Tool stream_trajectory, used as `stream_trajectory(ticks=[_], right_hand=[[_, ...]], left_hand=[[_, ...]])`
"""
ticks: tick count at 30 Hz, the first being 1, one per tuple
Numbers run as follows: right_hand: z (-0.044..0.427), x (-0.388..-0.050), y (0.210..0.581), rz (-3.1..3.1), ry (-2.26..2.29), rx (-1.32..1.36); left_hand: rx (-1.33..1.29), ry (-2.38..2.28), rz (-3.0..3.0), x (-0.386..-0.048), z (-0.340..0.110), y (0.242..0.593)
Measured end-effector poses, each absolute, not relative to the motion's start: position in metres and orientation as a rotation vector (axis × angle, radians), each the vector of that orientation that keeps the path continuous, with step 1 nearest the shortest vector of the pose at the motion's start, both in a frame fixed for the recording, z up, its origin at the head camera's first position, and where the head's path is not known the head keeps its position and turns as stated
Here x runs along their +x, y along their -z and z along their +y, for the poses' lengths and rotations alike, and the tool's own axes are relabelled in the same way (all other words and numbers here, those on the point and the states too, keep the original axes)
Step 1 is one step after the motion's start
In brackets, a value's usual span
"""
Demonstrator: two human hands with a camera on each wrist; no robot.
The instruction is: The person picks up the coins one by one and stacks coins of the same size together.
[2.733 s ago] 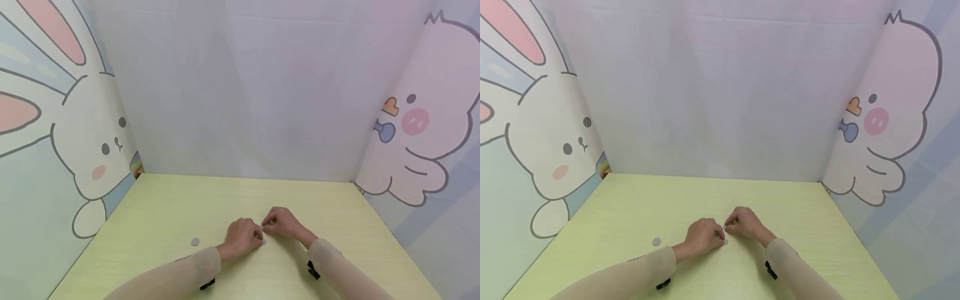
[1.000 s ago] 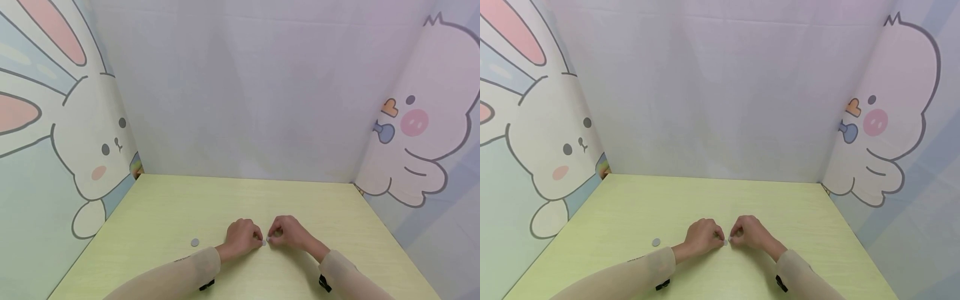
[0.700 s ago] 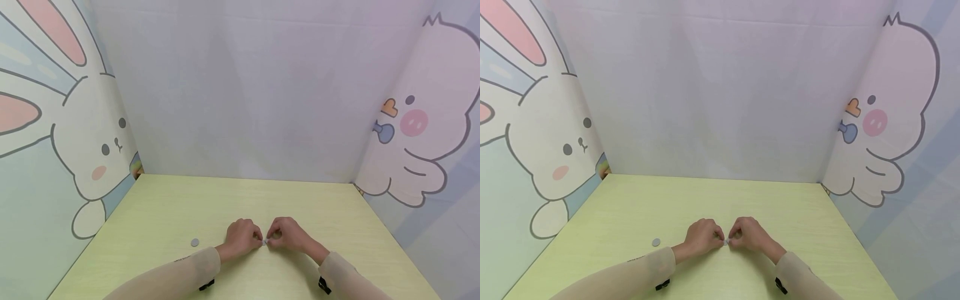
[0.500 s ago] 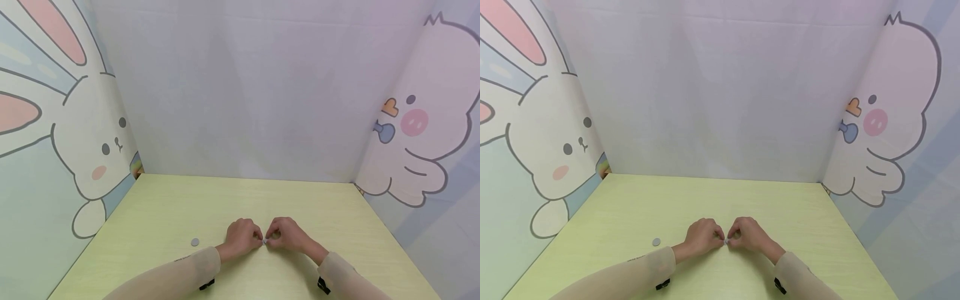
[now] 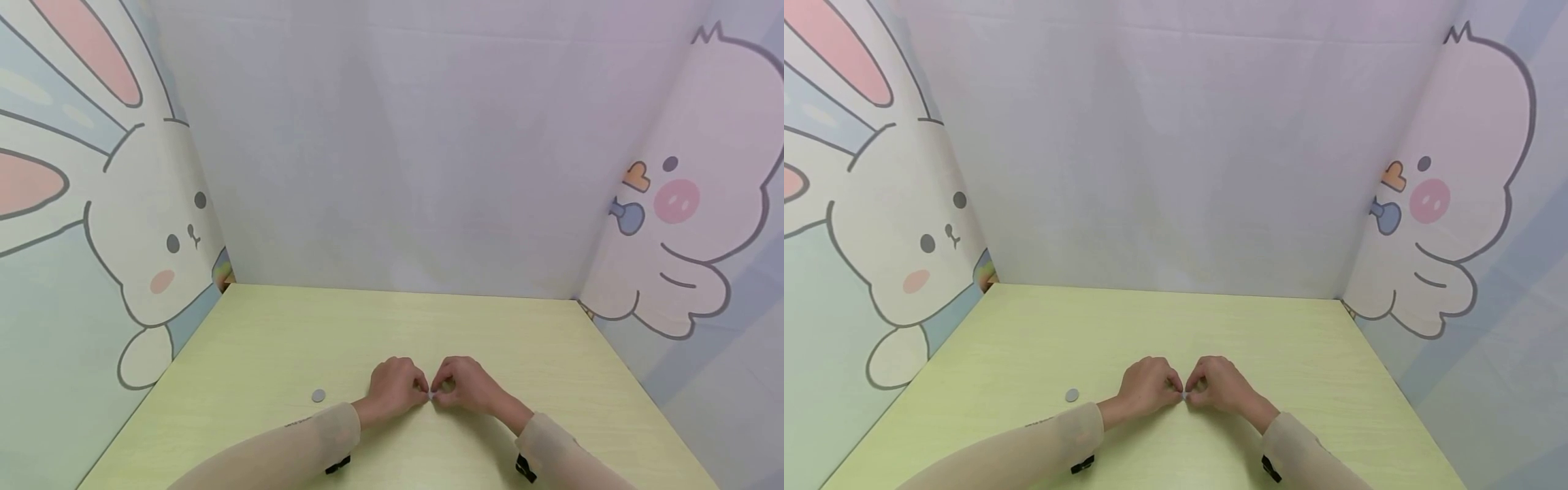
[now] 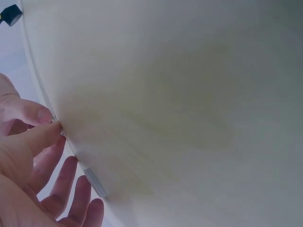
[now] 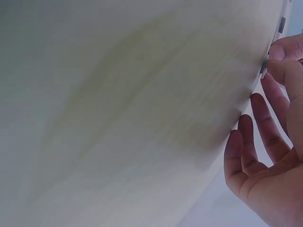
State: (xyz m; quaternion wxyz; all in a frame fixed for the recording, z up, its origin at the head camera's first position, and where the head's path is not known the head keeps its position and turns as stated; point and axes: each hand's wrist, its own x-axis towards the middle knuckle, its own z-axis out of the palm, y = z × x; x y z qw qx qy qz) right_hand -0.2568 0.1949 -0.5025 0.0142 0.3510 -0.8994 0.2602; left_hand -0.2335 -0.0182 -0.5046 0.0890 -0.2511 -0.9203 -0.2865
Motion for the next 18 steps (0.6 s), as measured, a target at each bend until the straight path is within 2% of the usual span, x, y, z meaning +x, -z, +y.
stream_trajectory(ticks=[18], right_hand=[[0.1960,-0.2577,0.5031,-2.755,-0.846,1.150]], left_hand=[[-0.744,0.842,-2.763,-0.2298,-0.0202,0.4998]])
